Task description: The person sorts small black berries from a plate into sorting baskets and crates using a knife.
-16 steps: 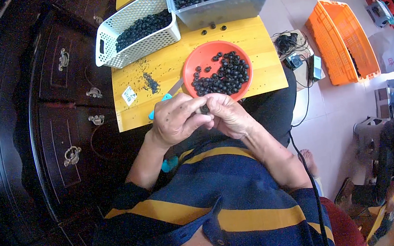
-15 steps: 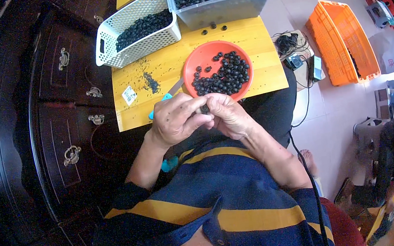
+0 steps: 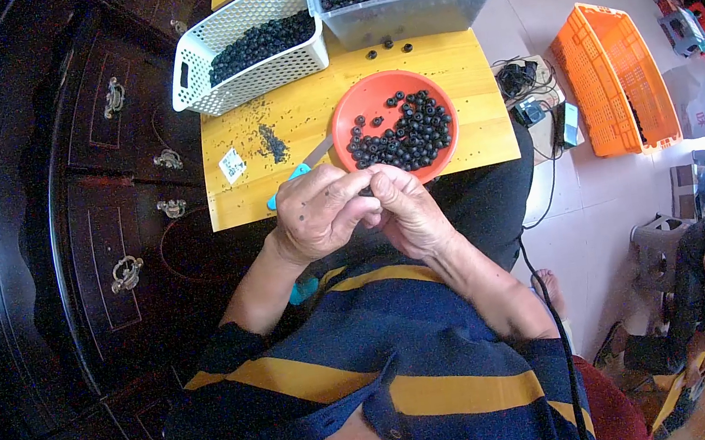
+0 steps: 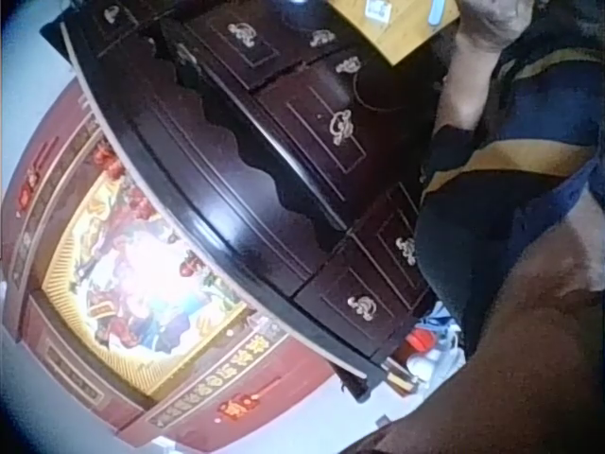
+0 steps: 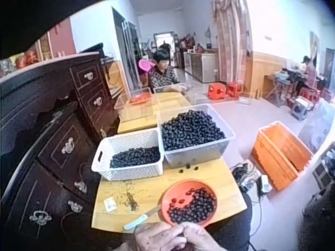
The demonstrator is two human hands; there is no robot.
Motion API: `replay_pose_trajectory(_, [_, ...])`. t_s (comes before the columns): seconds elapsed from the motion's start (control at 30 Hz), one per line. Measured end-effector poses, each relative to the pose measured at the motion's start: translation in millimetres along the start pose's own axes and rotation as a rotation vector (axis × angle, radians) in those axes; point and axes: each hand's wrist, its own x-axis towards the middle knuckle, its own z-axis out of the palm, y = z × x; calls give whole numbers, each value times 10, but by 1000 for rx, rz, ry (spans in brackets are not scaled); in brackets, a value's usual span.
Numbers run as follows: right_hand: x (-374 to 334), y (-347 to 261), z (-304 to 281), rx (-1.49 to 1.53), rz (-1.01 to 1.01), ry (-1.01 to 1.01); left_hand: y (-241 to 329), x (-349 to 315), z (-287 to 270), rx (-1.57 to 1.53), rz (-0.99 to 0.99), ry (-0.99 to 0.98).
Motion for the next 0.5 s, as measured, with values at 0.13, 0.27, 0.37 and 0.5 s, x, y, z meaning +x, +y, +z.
replay_pose_trajectory(0.13, [-4, -17, 22, -2, 20, -9, -8, -20, 15, -64, -25, 40])
replay_pose_trajectory(0.27, [8, -8, -13, -10, 34, -22, -38, -42, 44, -85, -44, 44])
replay_pose_trajectory(0.37, [10, -15, -55, -20, 54, -34, -41, -49, 33, -83, -42, 21])
replay_pose_trajectory(0.5, [8, -14, -109, -9, 75, -33, -37, -30, 33, -77, -52, -6])
